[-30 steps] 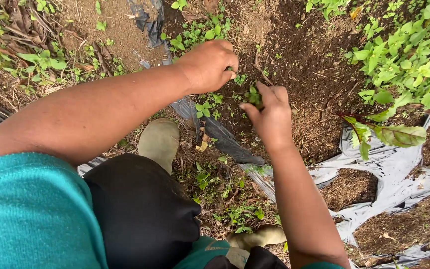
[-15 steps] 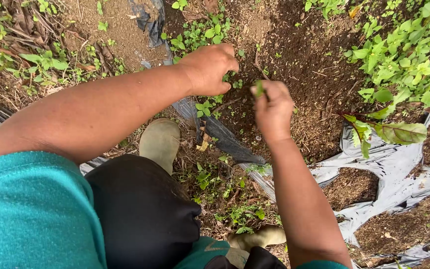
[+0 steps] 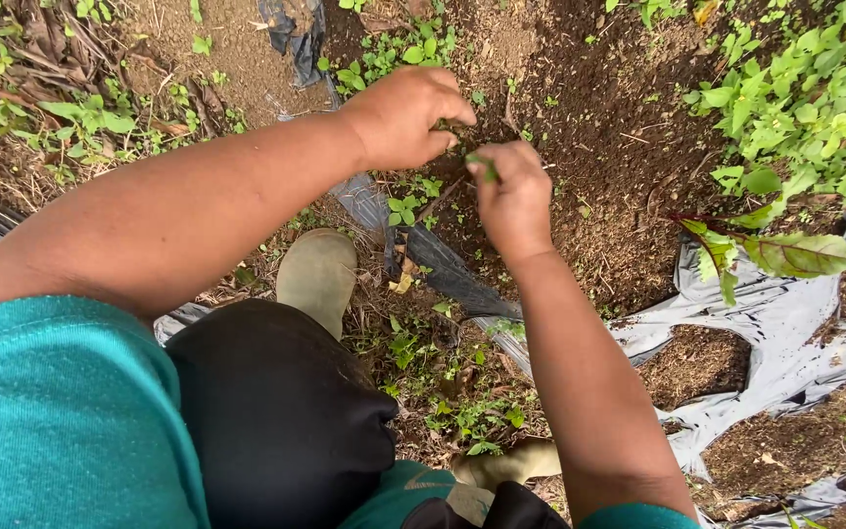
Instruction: Weeding a garden bed through holes in plastic mulch by hand.
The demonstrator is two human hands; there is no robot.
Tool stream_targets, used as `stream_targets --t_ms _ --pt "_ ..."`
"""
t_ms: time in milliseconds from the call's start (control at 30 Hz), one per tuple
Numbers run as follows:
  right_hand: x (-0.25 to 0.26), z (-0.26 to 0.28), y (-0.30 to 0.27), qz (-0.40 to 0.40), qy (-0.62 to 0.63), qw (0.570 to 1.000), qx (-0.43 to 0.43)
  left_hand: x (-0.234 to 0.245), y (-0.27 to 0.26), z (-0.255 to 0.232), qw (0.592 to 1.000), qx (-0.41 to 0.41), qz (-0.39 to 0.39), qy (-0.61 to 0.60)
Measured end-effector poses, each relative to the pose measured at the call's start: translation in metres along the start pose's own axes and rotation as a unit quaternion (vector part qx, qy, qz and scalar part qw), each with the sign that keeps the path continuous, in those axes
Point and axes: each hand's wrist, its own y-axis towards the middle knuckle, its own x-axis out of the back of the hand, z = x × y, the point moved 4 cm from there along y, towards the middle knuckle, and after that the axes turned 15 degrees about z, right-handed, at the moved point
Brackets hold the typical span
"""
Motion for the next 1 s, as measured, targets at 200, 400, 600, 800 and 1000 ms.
stream_targets --t_ms 200,400,600,800,1000 --pt "0.002 0.018 0.017 0.016 0.036 0.998 -0.043 0.015 0.004 0.015 0.985 -0.082 -0.151 0.002" --pt "-0.018 0.026 0.029 0.099 -0.080 0.992 -0.020 0.007 0.005 0.024 0.977 -0.122 -0.172 0.025" --pt "-0.010 0.024 -0.008 0.106 0.007 0.994 0.018 0.006 0.001 0.031 0.993 -0.055 -0.096 0.028" --pt "-0.059 0.025 -0.007 0.135 -0.243 0.956 0.093 0.001 0.009 0.027 0.991 -0.075 -0.091 0.066" --pt "-0.024 0.024 -0.013 0.022 0.002 0.995 0.093 0.004 -0.003 0.011 0.998 -0.033 -0.033 0.052"
